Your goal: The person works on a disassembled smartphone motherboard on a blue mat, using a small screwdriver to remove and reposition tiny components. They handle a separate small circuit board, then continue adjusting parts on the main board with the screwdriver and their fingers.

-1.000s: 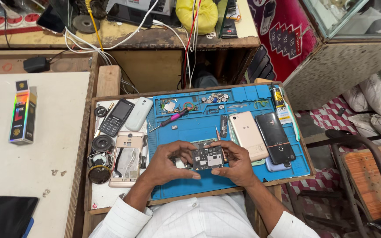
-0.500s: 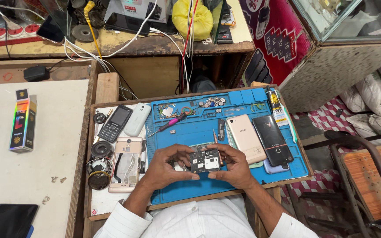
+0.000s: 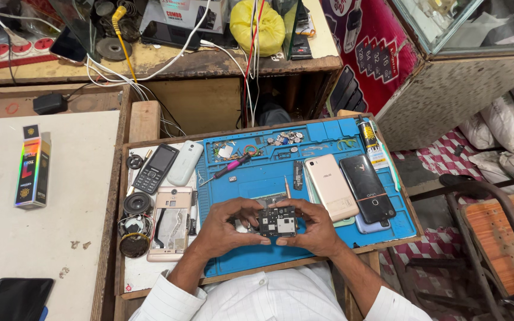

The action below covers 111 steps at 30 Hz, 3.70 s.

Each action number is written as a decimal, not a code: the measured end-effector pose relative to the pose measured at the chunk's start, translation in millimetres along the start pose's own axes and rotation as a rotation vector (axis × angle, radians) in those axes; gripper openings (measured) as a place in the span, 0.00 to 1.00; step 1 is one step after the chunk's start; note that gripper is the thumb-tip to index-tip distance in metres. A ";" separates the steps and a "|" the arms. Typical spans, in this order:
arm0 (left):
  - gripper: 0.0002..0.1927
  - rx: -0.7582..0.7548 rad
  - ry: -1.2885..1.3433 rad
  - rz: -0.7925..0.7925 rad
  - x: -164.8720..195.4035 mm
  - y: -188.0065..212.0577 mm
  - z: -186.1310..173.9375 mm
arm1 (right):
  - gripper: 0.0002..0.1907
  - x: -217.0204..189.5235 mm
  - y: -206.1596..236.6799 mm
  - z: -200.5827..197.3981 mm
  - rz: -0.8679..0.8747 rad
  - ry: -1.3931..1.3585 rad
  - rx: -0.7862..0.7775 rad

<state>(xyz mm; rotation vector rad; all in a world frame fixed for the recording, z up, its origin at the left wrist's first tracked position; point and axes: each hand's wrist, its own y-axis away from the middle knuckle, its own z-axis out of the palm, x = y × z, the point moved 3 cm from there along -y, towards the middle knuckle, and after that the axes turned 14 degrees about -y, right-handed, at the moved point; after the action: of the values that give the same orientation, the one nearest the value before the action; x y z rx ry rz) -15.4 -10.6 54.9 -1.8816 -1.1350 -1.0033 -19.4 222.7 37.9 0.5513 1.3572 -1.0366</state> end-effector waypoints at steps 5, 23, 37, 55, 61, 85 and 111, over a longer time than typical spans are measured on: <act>0.34 -0.033 0.011 -0.021 -1.4 0.7 2.8 | 0.37 -0.9 0.3 0.0 -0.050 0.071 -0.022; 0.43 0.006 -0.028 0.079 1.6 2.2 -0.8 | 0.35 -2.9 -0.7 2.2 -0.124 -0.104 -0.002; 0.42 -0.165 0.387 -0.064 -7.0 -1.0 8.7 | 0.29 -36.1 -4.7 37.2 -0.584 0.894 -0.056; 0.18 -0.339 0.951 -0.175 -3.0 6.1 20.4 | 0.34 -39.6 -0.2 20.8 -0.441 0.547 0.061; 0.09 -0.130 0.776 -0.226 -15.2 1.9 17.2 | 0.33 -33.4 -2.4 14.8 -0.407 0.486 0.097; 0.10 -0.027 0.778 -0.249 -12.2 -2.2 10.1 | 0.43 -19.6 -1.2 8.9 -0.327 0.405 0.137; 0.15 0.087 0.650 -0.226 -20.5 -2.7 11.1 | 0.40 -20.7 -1.8 8.0 -0.424 0.514 0.146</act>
<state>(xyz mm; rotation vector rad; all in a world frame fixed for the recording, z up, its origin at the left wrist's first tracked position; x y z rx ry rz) -21.5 -7.6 32.4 -1.2229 -0.9774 -1.5190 -14.5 221.0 59.5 0.6857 1.9166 -1.4059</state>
